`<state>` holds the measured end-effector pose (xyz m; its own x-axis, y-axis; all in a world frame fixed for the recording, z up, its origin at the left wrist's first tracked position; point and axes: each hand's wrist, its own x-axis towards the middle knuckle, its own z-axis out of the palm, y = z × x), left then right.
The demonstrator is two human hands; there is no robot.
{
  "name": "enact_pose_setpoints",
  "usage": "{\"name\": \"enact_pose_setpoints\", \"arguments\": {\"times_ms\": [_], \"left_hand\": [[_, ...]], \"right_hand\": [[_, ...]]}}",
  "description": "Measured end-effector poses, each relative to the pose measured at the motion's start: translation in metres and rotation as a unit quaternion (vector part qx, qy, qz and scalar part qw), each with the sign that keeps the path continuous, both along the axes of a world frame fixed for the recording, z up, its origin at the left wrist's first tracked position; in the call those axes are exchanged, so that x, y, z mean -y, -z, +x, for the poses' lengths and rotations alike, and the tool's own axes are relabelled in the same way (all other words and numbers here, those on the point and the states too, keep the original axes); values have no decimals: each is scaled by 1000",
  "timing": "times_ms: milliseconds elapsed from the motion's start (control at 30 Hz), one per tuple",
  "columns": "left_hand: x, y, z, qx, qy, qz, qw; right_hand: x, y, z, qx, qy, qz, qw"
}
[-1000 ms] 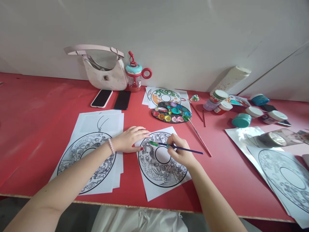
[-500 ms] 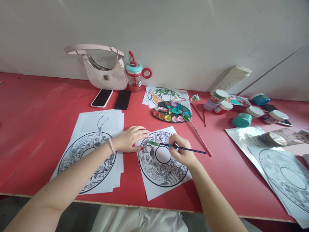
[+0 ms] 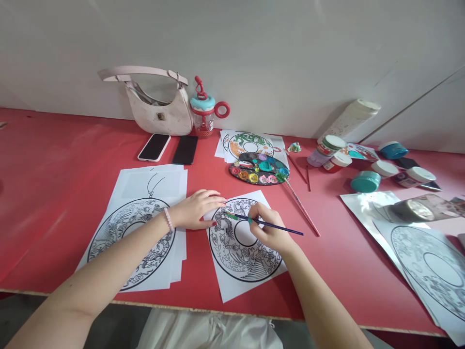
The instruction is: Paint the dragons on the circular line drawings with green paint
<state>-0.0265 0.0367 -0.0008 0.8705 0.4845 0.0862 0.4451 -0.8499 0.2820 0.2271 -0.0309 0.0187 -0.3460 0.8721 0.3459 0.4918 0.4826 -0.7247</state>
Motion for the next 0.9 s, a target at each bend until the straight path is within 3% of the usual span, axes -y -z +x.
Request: {"name": "enact_pose_setpoints", "arguments": {"times_ms": [900], "left_hand": [[0,-1,0,-5,-1,0,1000]], "right_hand": [[-1,-1,-1,22,13,11,1000]]}}
